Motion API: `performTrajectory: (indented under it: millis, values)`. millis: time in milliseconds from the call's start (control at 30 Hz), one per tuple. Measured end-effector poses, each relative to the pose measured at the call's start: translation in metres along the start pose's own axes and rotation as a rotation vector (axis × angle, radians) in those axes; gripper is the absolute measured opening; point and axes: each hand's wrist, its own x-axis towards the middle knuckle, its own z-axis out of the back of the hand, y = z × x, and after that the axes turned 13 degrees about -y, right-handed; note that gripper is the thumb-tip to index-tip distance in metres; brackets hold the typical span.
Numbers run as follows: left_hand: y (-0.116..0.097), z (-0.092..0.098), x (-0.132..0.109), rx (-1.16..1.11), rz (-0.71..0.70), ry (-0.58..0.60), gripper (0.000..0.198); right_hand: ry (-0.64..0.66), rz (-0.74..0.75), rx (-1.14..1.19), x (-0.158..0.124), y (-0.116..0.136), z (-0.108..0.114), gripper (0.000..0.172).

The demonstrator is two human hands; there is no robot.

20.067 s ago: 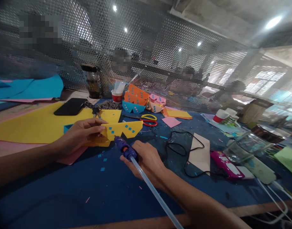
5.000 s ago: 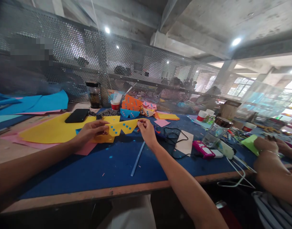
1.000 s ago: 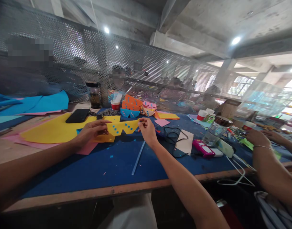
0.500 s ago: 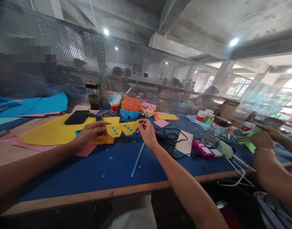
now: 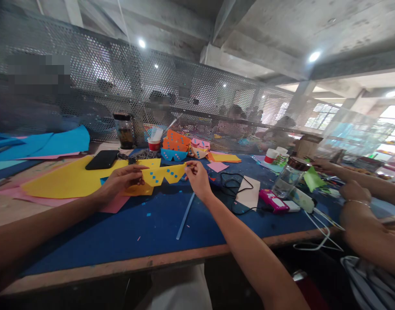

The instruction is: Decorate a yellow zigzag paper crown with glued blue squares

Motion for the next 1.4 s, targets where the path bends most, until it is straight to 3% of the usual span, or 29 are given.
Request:
performTrajectory:
  millis: [633, 1400]
  values:
    - [-0.006, -0.003, -0.005, 0.02, 0.014, -0.015, 0.035, -0.006, 0.009, 0.0, 0.0, 0.0, 0.0, 0.028]
    - [0.007, 0.004, 0.004, 0.012, 0.005, 0.01, 0.035, 0.001, 0.006, -0.005, 0.001, -0.003, 0.0, 0.029]
